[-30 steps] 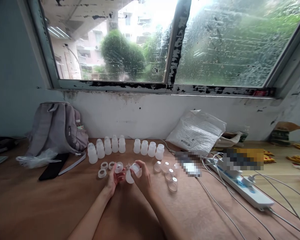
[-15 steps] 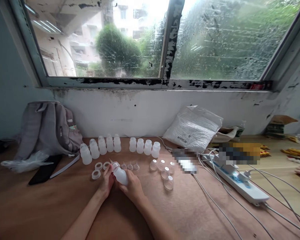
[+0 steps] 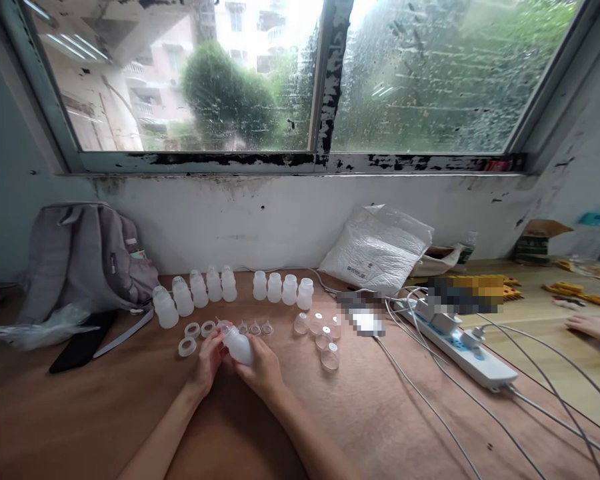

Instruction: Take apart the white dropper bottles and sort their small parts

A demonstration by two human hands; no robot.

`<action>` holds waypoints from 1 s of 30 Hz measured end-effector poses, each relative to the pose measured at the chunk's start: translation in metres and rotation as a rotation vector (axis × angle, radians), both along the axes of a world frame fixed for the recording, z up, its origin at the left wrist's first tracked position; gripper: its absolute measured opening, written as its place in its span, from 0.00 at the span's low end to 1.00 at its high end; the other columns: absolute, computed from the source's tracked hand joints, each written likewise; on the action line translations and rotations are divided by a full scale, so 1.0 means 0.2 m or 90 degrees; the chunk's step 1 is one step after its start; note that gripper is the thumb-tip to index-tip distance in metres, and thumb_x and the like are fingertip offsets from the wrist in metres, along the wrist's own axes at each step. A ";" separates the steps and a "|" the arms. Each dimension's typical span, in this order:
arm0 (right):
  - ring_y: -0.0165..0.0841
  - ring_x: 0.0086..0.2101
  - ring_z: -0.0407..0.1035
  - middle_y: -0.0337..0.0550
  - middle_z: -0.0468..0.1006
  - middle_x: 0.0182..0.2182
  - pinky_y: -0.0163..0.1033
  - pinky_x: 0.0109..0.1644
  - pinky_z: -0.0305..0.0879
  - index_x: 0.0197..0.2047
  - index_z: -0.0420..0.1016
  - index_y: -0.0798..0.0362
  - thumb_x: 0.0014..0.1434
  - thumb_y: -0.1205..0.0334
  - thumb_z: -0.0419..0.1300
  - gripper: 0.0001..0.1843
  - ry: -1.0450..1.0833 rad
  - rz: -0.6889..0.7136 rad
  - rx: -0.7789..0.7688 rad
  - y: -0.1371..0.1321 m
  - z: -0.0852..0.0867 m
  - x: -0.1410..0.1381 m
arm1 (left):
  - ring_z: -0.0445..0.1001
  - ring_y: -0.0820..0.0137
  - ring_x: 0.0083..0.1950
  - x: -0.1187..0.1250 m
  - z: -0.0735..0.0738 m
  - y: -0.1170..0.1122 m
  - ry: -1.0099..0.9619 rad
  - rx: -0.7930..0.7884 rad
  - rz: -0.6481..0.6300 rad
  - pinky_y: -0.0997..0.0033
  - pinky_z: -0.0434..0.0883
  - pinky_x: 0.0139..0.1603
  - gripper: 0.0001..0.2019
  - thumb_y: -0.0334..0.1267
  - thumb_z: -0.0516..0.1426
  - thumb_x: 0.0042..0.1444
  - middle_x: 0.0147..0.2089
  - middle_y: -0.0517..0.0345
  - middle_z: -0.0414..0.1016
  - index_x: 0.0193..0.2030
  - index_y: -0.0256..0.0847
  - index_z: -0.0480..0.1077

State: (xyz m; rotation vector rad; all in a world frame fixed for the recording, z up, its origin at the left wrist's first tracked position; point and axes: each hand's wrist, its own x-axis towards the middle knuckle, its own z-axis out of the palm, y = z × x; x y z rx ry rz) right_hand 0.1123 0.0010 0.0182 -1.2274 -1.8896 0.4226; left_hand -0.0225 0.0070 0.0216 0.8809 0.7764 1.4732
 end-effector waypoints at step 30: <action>0.31 0.28 0.65 0.38 0.72 0.26 0.33 0.29 0.61 0.36 0.72 0.57 0.42 0.58 0.62 0.17 0.375 0.205 -0.366 -0.01 0.06 -0.04 | 0.71 0.67 0.34 0.03 0.02 0.00 -0.091 -0.080 -0.032 0.71 0.66 0.36 0.23 0.53 0.57 0.43 0.34 0.53 0.73 0.40 0.36 0.69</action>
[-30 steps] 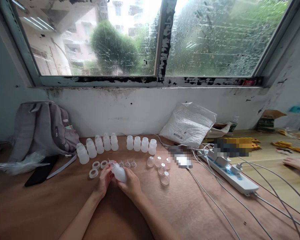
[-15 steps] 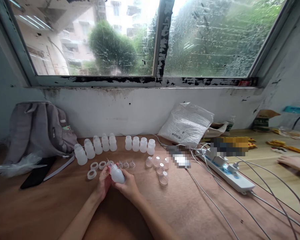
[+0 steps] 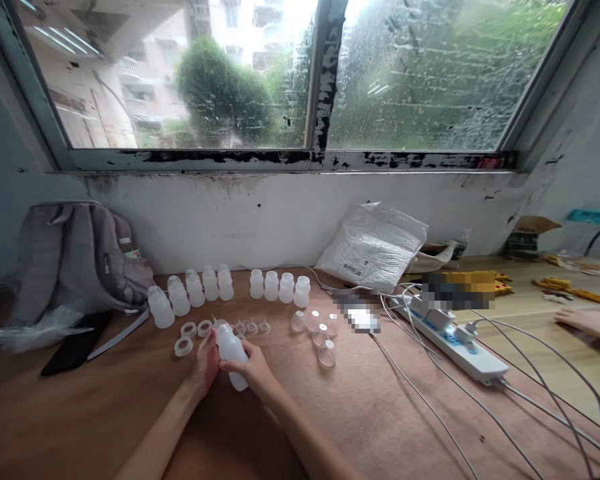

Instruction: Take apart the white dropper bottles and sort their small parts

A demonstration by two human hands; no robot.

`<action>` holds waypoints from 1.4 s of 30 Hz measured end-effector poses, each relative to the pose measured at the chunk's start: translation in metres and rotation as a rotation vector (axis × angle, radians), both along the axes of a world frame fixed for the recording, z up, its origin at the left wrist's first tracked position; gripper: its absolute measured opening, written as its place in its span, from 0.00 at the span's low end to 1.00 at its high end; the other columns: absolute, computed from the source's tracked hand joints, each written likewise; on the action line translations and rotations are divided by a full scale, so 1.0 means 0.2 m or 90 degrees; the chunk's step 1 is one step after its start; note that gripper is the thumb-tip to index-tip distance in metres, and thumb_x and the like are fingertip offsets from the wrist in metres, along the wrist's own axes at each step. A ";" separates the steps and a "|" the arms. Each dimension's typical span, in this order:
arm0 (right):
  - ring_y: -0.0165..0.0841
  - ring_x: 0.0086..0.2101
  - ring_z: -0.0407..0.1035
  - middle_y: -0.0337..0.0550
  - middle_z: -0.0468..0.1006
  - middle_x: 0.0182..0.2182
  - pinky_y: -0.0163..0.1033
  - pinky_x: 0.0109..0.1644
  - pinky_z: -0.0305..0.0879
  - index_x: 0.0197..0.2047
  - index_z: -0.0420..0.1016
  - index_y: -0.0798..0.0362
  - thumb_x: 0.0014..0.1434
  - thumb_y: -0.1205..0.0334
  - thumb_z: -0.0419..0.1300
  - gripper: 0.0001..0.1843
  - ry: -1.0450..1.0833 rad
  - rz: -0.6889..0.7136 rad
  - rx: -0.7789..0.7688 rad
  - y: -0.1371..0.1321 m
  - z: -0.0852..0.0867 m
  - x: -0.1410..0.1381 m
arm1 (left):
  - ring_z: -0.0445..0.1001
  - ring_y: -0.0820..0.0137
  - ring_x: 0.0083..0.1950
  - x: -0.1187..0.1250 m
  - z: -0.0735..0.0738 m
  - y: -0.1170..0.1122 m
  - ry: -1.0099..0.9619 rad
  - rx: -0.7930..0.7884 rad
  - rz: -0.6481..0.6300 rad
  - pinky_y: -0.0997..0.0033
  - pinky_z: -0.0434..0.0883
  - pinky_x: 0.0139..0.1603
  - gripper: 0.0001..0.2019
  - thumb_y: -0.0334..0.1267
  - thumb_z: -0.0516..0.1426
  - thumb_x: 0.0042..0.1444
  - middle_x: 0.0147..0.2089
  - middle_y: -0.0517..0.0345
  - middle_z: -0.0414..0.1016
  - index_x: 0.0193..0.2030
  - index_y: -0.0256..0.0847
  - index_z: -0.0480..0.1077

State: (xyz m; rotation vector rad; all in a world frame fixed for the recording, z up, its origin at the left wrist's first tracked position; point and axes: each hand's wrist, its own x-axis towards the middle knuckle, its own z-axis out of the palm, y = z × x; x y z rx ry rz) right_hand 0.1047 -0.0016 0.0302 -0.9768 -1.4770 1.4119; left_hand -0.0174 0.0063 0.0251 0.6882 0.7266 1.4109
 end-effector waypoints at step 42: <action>0.37 0.38 0.68 0.44 0.73 0.39 0.36 0.38 0.61 0.49 0.62 0.51 0.47 0.60 0.56 0.23 -0.493 -0.204 0.335 -0.05 -0.05 0.02 | 0.66 0.78 0.26 0.02 -0.04 0.00 0.098 0.012 0.129 0.79 0.63 0.28 0.14 0.43 0.62 0.39 0.27 0.64 0.66 0.28 0.38 0.64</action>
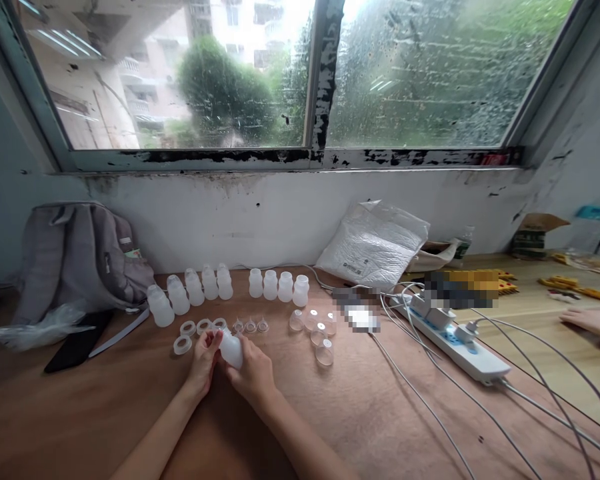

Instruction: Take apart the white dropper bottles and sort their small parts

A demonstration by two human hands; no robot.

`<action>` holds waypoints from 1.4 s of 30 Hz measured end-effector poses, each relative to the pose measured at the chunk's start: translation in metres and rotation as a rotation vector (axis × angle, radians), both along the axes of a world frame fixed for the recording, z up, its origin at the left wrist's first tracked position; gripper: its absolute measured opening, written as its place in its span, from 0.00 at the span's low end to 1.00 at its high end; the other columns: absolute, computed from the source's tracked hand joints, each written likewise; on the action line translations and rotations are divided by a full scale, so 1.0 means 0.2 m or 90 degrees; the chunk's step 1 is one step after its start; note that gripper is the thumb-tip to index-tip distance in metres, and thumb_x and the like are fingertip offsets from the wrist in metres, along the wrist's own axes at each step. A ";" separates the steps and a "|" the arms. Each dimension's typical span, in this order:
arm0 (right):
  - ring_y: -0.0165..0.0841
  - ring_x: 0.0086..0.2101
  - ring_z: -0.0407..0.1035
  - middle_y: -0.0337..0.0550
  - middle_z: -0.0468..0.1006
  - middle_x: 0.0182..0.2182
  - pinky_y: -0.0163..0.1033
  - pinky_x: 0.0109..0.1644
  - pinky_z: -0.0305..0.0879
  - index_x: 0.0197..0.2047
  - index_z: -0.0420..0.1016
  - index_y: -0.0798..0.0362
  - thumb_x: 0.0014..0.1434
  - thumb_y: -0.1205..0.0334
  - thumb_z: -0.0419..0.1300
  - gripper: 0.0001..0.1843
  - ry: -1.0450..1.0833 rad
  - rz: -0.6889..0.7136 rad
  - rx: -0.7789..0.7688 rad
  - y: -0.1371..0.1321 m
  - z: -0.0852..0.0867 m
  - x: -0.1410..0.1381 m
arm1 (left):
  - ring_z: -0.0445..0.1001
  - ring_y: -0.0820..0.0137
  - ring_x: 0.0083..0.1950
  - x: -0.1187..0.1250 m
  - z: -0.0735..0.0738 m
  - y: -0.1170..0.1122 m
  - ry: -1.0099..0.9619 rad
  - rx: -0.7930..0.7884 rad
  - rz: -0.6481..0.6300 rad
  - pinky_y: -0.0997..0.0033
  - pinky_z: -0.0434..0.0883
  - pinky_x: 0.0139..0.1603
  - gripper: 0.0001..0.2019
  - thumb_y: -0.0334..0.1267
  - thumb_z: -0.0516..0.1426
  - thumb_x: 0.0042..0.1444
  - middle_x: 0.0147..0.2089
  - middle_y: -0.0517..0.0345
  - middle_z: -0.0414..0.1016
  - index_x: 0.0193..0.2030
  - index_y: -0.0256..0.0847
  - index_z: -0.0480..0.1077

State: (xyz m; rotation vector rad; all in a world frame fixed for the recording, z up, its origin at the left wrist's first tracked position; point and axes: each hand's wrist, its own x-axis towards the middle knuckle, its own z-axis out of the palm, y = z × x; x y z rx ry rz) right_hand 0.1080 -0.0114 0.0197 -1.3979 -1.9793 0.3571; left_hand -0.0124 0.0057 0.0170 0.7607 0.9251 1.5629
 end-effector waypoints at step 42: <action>0.31 0.26 0.66 0.40 0.73 0.27 0.33 0.27 0.60 0.36 0.69 0.56 0.44 0.55 0.58 0.17 0.475 0.174 -0.384 0.02 0.08 0.02 | 0.70 0.70 0.32 -0.02 0.02 -0.01 -0.109 -0.006 -0.194 0.72 0.66 0.35 0.15 0.45 0.58 0.46 0.33 0.55 0.71 0.37 0.38 0.67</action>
